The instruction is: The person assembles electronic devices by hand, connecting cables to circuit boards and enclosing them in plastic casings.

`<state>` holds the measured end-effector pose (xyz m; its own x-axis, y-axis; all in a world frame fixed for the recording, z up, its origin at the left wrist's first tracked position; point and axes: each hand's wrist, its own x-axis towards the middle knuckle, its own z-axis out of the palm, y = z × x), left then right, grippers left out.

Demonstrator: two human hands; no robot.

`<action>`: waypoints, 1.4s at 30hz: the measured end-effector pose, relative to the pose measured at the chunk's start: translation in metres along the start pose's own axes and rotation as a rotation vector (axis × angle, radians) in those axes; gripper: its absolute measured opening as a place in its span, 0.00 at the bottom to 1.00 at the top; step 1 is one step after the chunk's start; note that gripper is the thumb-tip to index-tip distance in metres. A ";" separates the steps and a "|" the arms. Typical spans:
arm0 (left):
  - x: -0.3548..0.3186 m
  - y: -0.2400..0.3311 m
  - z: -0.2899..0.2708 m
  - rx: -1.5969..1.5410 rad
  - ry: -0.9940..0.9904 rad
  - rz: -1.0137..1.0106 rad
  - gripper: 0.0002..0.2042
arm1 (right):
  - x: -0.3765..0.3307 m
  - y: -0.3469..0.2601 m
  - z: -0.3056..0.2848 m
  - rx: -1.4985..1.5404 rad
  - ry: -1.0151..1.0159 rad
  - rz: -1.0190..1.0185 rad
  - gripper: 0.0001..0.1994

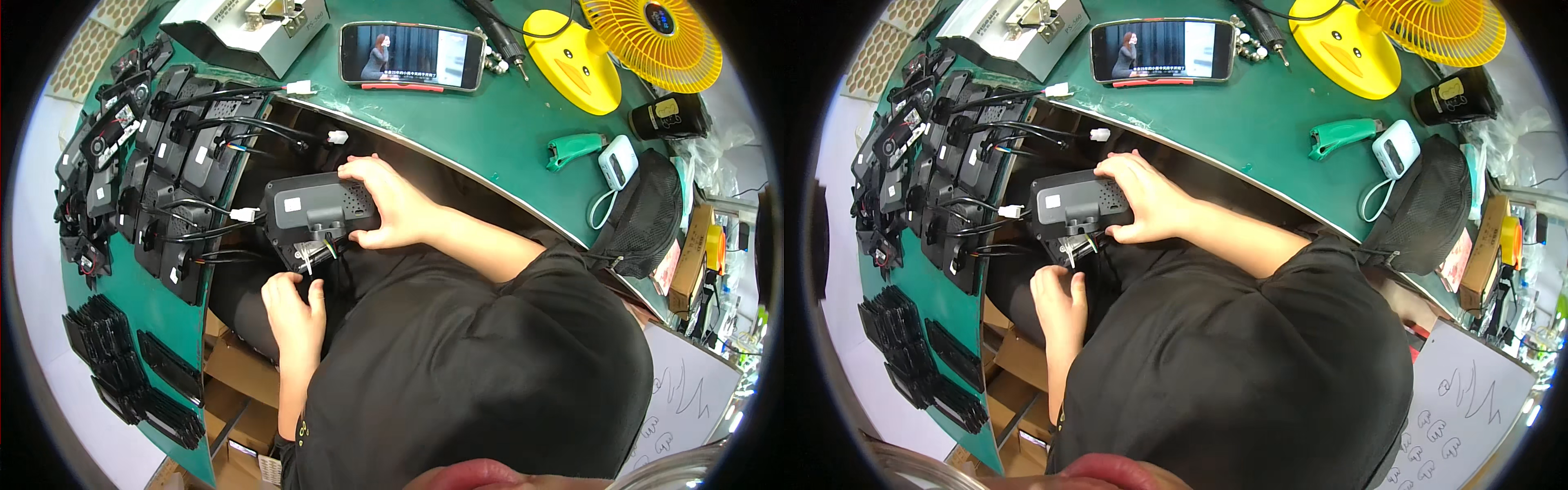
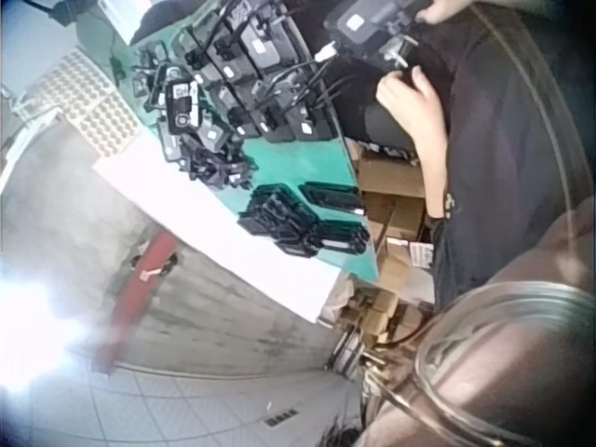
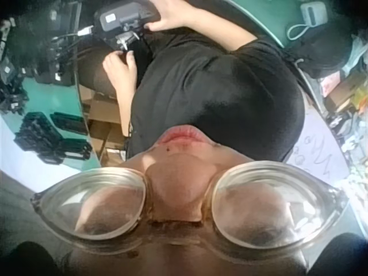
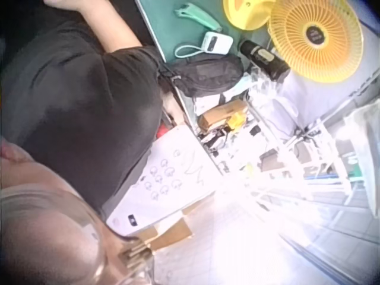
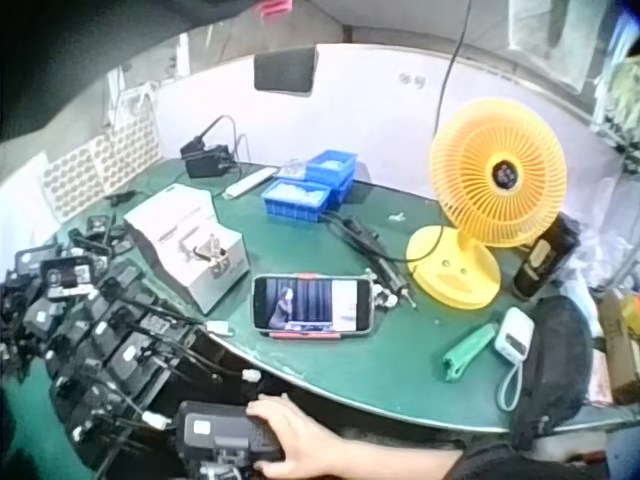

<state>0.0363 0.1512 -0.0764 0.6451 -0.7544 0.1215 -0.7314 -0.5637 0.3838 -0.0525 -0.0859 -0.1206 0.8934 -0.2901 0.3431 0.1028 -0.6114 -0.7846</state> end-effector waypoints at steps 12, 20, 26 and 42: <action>-0.004 -0.009 0.042 -1.096 -0.412 -0.386 0.16 | -0.005 0.004 0.026 0.322 0.201 0.290 0.37; 0.013 -0.010 0.031 -1.922 -0.755 -0.809 0.26 | -0.006 -0.002 0.019 0.213 0.197 0.106 0.37; 0.004 -0.006 0.033 -1.852 -0.554 -0.687 0.11 | -0.011 -0.015 0.011 -0.079 -0.020 -0.010 0.41; 0.002 0.009 0.027 -0.893 -0.254 -0.568 0.10 | -0.015 -0.025 0.014 -0.186 -0.143 -0.049 0.38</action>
<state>0.0254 0.1356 -0.0973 0.6988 -0.5665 -0.4367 0.1496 -0.4813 0.8637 -0.0627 -0.0558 -0.1134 0.9434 -0.1577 0.2918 0.0773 -0.7510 -0.6558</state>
